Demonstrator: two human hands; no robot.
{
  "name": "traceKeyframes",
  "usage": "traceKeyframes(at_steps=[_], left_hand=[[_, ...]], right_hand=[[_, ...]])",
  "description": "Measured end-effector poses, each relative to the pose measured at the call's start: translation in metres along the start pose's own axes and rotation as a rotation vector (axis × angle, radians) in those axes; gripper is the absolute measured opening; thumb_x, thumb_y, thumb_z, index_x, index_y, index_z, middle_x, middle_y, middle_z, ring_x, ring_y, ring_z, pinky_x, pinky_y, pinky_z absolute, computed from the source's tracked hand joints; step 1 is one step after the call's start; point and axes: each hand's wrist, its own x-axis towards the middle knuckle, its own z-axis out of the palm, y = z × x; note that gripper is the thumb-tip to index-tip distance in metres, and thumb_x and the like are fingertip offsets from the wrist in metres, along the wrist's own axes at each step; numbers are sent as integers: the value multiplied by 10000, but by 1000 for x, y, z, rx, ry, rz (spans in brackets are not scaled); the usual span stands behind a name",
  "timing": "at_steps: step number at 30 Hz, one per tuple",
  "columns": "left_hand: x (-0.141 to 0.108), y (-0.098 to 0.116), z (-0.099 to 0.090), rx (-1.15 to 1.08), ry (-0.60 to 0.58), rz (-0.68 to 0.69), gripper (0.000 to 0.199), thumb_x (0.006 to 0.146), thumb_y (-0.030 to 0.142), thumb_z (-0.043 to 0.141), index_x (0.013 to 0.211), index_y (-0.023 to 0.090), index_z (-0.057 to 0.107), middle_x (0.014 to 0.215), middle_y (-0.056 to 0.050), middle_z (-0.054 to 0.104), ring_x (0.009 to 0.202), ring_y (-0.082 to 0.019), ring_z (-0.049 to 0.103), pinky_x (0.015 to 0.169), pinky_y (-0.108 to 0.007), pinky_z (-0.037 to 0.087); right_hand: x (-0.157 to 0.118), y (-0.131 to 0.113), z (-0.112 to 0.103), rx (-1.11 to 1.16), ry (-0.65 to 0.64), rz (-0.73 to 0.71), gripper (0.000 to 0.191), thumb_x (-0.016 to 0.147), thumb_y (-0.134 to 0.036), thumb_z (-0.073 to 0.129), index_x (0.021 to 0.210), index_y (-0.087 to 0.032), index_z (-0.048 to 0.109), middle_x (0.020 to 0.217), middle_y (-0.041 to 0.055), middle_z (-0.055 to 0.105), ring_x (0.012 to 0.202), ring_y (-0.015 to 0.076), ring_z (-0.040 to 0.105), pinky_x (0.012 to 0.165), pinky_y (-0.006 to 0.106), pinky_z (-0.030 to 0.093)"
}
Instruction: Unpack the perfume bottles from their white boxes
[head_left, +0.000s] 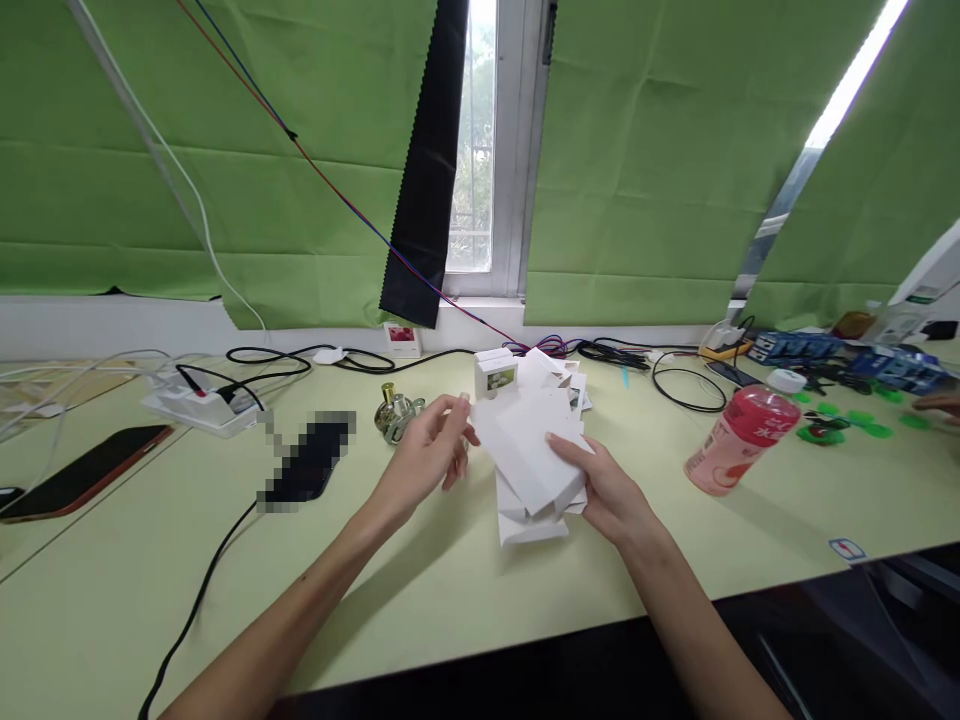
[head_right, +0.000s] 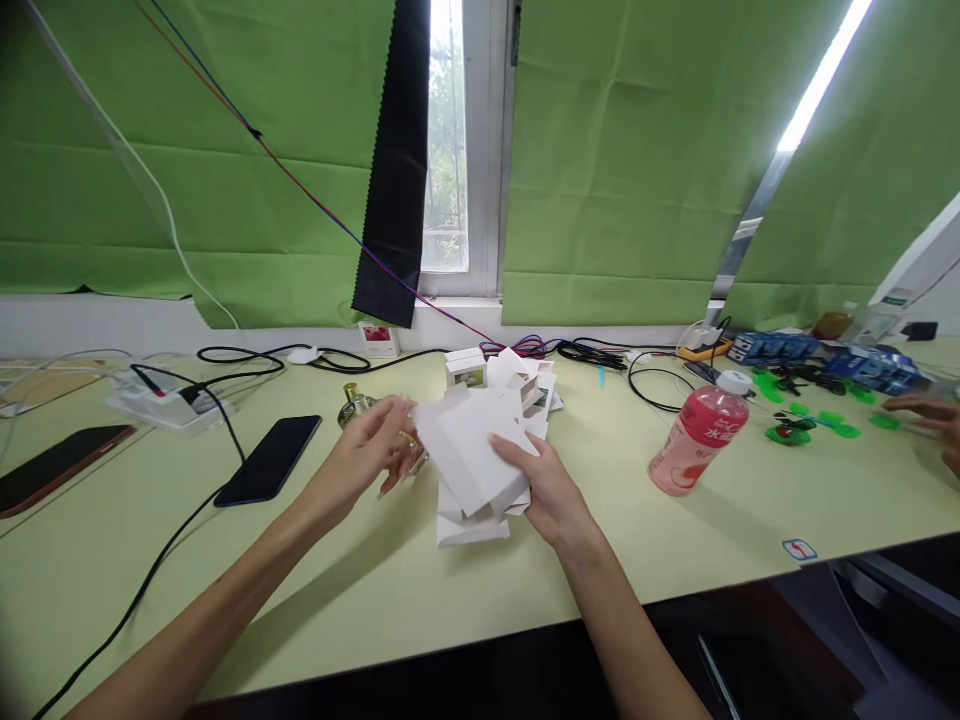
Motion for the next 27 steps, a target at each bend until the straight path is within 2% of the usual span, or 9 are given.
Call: traceKeyframes(at_steps=[3,5,8,11,14,18,20,24,27], left_hand=[[-10,-11,10,-8,-57,-78,510,820,671,595,1062,228,525,888,-25,628,521,-105,552,327,-185,351],[-15,-15,18,-53,-142,-132,565,791,650,648,1131,217,525,925,-46,635,581,-125,583,344,-191,387],[-16,-18,27,-121,-171,-131,536,800,614,660,1104,179,583,821,-38,634,548,-115,544,376,-197,401],[-13,-18,28,-128,-171,-72,464,794,578,685,959,148,631,677,-1,571,500,-99,483,372,-191,358],[-11,-20,26,-126,-169,-74,443,793,557,695,963,150,645,684,-6,592,526,-112,518,380,-188,351],[-15,-22,29,-132,-235,-76,531,785,514,726,1188,188,611,997,-80,722,817,-210,686,609,-267,548],[-17,-25,31,-101,-272,-57,536,783,510,730,1191,180,621,1091,-102,726,898,-233,692,707,-302,567],[-20,-32,33,-108,-285,-69,481,819,552,669,1092,156,664,1008,-102,748,842,-229,695,658,-297,550],[-20,-34,28,-61,-384,-95,416,837,562,634,951,163,673,837,-70,743,691,-195,683,572,-273,518]], right_hand=[[3,5,5,18,82,-52,507,738,-407,827,1160,-171,672,1105,93,742,900,222,717,670,279,583],[3,9,10,-6,75,-83,520,764,-459,798,1178,-171,670,1109,99,743,937,237,715,693,291,587],[0,10,13,-70,19,-80,525,781,-503,771,1174,-167,685,1105,104,745,966,252,712,740,315,588],[-3,8,8,-160,-54,-62,508,735,-452,823,1131,-153,713,1064,103,757,932,251,717,756,320,578],[-3,6,1,-192,-102,-46,495,690,-422,860,1075,-137,735,1018,107,765,886,249,721,763,332,574],[1,8,-2,-139,-15,-92,468,672,-439,867,1010,-138,748,985,112,768,854,256,724,780,369,581],[2,8,-2,-158,17,-128,453,670,-454,863,983,-145,753,976,108,769,850,255,722,784,376,580],[0,4,-5,-279,-42,-115,451,653,-475,867,941,-144,760,957,113,771,843,260,718,772,380,574],[1,-2,-13,-358,-84,-86,469,625,-471,880,929,-140,749,927,119,772,820,271,722,736,383,578]])
